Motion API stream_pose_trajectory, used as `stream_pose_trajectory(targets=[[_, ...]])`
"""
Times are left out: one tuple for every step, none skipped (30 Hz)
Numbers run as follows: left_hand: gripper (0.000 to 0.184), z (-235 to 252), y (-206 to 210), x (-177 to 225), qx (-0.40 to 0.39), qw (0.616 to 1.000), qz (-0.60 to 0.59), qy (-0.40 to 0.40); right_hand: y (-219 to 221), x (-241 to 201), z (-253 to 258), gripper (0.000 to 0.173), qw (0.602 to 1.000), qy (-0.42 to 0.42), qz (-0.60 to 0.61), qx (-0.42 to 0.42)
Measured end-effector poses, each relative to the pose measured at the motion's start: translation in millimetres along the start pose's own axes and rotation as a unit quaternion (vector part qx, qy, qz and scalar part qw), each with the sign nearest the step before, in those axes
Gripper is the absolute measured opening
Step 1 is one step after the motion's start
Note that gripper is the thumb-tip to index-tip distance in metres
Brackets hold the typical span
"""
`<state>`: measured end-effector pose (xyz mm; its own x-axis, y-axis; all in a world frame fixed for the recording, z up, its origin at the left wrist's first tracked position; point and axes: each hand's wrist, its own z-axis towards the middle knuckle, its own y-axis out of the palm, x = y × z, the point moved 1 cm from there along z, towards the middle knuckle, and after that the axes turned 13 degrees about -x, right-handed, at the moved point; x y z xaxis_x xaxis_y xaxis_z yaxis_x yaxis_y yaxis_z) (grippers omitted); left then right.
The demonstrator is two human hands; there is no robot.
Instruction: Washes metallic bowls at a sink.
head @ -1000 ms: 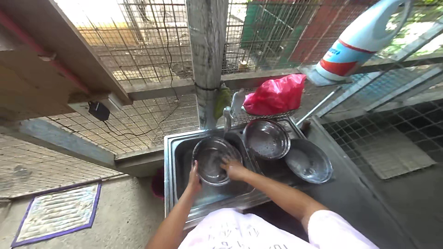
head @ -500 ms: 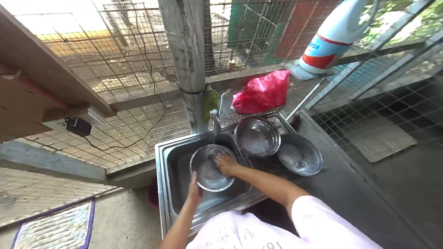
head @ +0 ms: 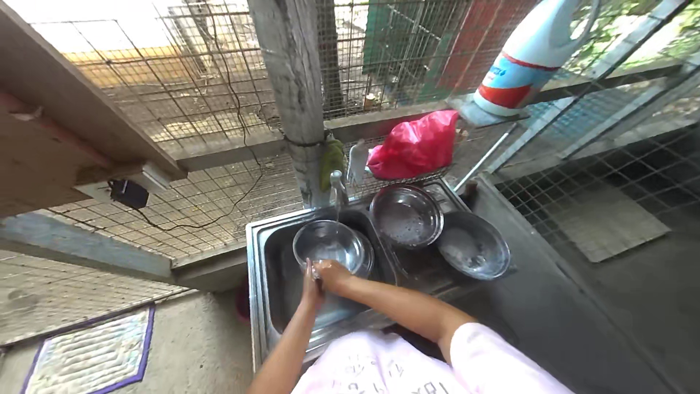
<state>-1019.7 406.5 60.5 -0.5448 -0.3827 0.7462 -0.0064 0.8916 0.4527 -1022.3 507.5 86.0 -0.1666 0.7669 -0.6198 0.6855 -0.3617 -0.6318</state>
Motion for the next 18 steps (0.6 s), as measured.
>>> stream_pose_trajectory(targets=[[0.049, 1, 3, 1, 0.014, 1.0, 0.003, 0.003, 4, -5, -2, 0.054, 0.999, 0.001, 0.027, 0.017], [0.05, 2, -3, 8, 0.028, 0.999, 0.012, -0.01, 13, 0, -5, 0.061, 0.999, -0.022, 0.027, 0.017], [0.048, 2, -15, 17, 0.042, 0.999, 0.022, -0.017, 22, 15, -11, 0.062, 0.998, -0.06, -0.002, 0.005], [0.048, 2, -31, 29, 0.032, 0.999, 0.021, -0.018, 26, 34, -16, 0.06, 0.994, -0.097, -0.047, -0.01], [0.048, 2, -42, 36, 0.024, 0.999, 0.029, -0.017, 23, 49, -21, 0.054, 0.988, -0.118, -0.096, -0.034], [0.047, 2, -46, 38, 0.023, 0.999, 0.038, -0.02, 17, 59, -23, 0.047, 0.982, -0.122, -0.137, -0.051], [0.047, 1, -42, 34, 0.031, 0.999, 0.036, -0.021, 11, 60, -22, 0.04, 0.98, -0.117, -0.154, -0.052], [0.047, -2, -34, 25, 0.038, 0.999, 0.028, -0.016, 6, 50, -20, 0.035, 0.983, -0.101, -0.147, -0.052], [0.048, -6, -22, 13, 0.041, 0.999, 0.018, -0.003, 5, 34, -16, 0.035, 0.989, -0.081, -0.118, -0.039], [0.047, -10, -8, 1, 0.042, 0.999, 0.008, 0.017, 6, 16, -13, 0.038, 0.995, -0.062, -0.072, -0.017], [0.047, -12, 3, -8, 0.043, 0.998, -0.005, 0.042, 11, 5, -13, 0.043, 0.998, -0.059, -0.024, 0.012], [0.047, -13, 9, -12, 0.062, 0.996, -0.014, 0.062, 19, 4, -13, 0.051, 0.996, -0.081, 0.01, 0.033], [0.048, -15, 7, -9, 0.083, 0.994, -0.02, 0.07, 26, 13, -15, 0.057, 0.993, -0.111, 0.016, 0.031], [0.05, -20, -2, -3, 0.091, 0.993, -0.019, 0.066, 28, 28, -20, 0.057, 0.991, -0.132, -0.011, 0.014], [0.051, -23, -14, 3, 0.086, 0.994, -0.01, 0.059, 21, 46, -27, 0.057, 0.991, -0.12, -0.054, -0.024], [0.052, -25, -22, 6, 0.078, 0.996, 0.005, 0.05, 8, 62, -33, 0.058, 0.989, -0.088, -0.1, -0.059], [0.052, -27, -25, 4, 0.066, 0.997, 0.024, 0.037, -9, 75, -37, 0.06, 0.984, -0.046, -0.141, -0.094], [0.053, -30, -23, 0, 0.049, 0.998, 0.035, 0.019, -23, 86, -36, 0.062, 0.979, -0.016, -0.177, -0.1]])
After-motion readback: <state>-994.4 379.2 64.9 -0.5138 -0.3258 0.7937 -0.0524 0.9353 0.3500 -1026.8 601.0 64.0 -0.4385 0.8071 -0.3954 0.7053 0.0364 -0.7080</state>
